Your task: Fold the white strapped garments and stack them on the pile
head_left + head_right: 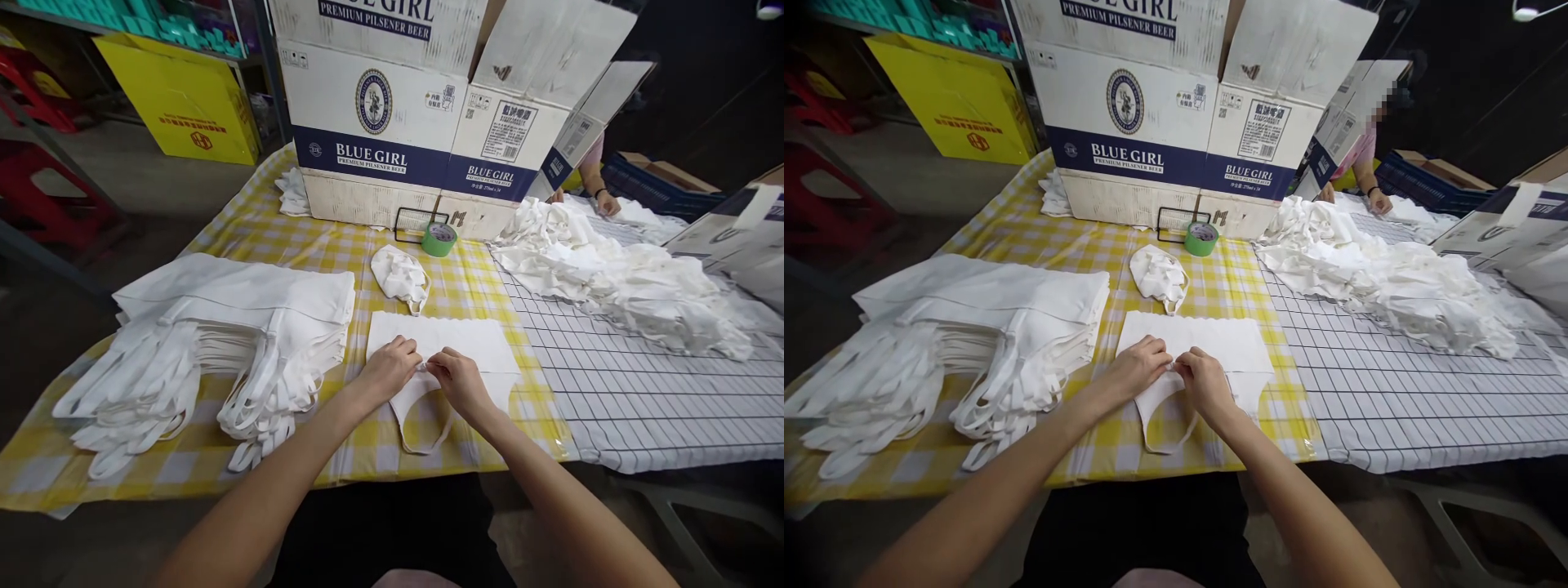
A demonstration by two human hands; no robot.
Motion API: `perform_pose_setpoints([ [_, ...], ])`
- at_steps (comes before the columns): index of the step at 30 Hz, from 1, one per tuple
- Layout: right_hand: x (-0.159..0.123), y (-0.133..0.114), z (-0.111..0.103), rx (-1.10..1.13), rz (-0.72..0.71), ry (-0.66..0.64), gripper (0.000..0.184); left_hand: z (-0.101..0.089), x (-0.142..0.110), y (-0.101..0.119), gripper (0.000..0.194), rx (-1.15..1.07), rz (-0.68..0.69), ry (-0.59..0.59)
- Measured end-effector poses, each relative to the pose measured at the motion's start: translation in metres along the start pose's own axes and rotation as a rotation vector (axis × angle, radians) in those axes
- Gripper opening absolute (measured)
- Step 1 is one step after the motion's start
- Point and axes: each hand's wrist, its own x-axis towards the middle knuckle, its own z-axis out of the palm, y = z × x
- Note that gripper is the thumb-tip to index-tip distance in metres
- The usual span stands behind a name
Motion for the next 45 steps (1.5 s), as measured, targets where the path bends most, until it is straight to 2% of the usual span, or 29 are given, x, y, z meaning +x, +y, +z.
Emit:
perform_pose_setpoints([
  [7,0.008,0.006,-0.003,-0.123,-0.028,-0.042,0.02,-0.009,0.002,-0.001,0.006,0.065,0.097,-0.088],
  [10,0.007,0.007,-0.004,-0.135,-0.028,-0.072,0.018,-0.007,0.002,0.0,0.016,0.091,0.114,-0.079],
  [13,0.007,0.008,-0.005,-0.137,-0.033,-0.09,0.016,-0.002,0.002,-0.002,0.022,0.051,0.08,-0.037],
  [18,0.012,0.008,-0.008,-0.25,-0.091,-0.148,0.019,0.003,0.007,-0.009,0.013,-0.198,-0.061,0.05],
  [22,0.019,0.008,-0.009,-0.322,-0.116,-0.192,0.019,0.004,0.012,-0.012,0.012,-0.305,-0.117,0.055],
  [29,0.027,0.007,-0.011,-0.374,-0.124,-0.239,0.019,0.004,0.018,-0.015,0.013,-0.342,-0.145,-0.003],
  [45,0.028,0.0,-0.017,-0.437,-0.192,-0.26,0.023,0.004,0.016,-0.015,0.014,-0.326,-0.124,0.018],
])
